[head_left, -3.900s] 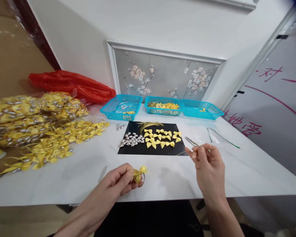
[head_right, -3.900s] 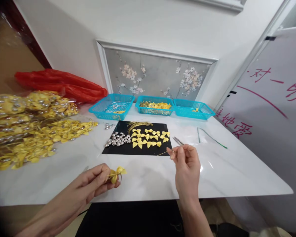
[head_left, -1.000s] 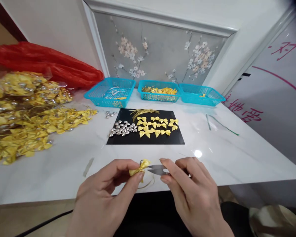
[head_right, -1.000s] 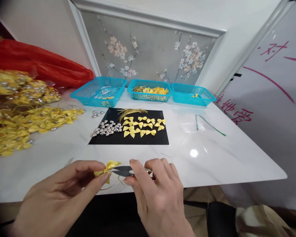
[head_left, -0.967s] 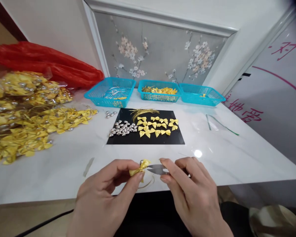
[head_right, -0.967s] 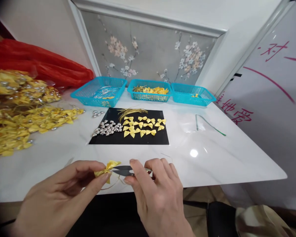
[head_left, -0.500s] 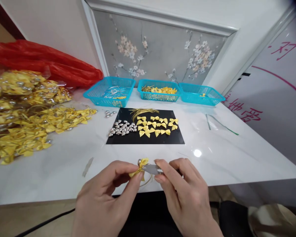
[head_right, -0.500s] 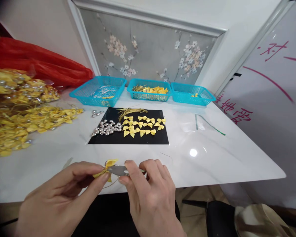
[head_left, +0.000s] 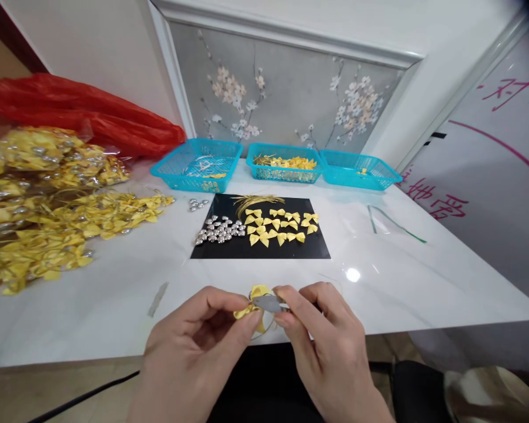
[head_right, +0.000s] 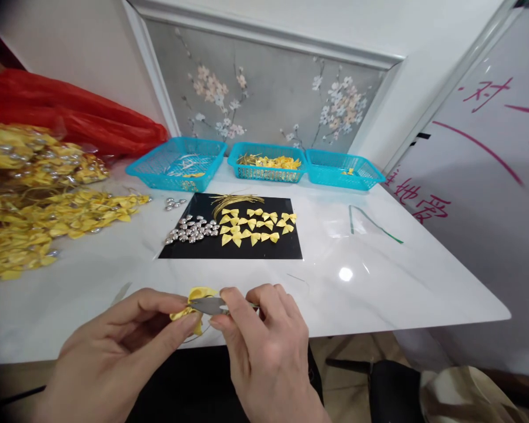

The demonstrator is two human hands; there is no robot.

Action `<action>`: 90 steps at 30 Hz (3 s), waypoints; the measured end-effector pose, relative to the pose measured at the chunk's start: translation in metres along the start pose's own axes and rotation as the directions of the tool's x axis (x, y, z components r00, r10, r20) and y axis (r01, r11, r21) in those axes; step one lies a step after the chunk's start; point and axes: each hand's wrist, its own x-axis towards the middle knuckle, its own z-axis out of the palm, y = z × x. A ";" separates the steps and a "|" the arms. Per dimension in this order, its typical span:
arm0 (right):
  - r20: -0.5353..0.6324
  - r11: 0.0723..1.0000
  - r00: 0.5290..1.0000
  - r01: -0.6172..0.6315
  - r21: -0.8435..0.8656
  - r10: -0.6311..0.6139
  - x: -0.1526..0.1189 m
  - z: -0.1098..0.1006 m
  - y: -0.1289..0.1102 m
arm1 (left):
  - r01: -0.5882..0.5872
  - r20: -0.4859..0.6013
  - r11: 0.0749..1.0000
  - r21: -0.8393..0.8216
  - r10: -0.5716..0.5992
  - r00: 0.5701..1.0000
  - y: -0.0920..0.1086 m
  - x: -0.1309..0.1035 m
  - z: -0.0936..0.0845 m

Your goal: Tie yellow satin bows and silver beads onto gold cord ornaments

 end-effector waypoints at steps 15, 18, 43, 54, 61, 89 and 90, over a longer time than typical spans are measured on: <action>0.070 0.997 0.997 0.011 0.074 -0.017 0.008 -0.002 0.004 | 0.127 0.121 0.975 -0.182 -0.106 0.987 -0.003 0.001 -0.007; 0.082 0.998 0.996 0.025 0.055 -0.030 0.008 -0.003 0.003 | -0.070 0.049 0.996 -0.060 0.073 0.996 -0.002 0.001 -0.006; 0.090 0.998 0.996 0.023 0.059 -0.028 0.005 -0.004 0.002 | -0.106 0.064 0.989 0.107 0.100 0.993 -0.002 -0.002 -0.008; 0.084 0.990 0.996 -0.040 0.138 0.029 0.009 -0.003 0.003 | -0.057 0.073 0.996 0.062 0.052 0.996 0.000 0.000 -0.005; 0.126 0.991 0.992 -0.001 0.133 -0.016 -0.004 -0.017 0.000 | -0.047 -0.007 0.998 0.046 0.047 0.999 0.006 0.000 -0.002; 0.164 0.965 0.977 -0.166 0.204 0.134 -0.005 -0.002 -0.005 | -0.005 0.026 0.997 0.074 0.003 1.000 0.000 -0.005 -0.002; 0.160 0.961 0.976 -0.178 0.212 0.146 -0.004 -0.002 -0.005 | -0.009 0.031 0.997 0.076 0.007 1.000 0.000 -0.004 -0.002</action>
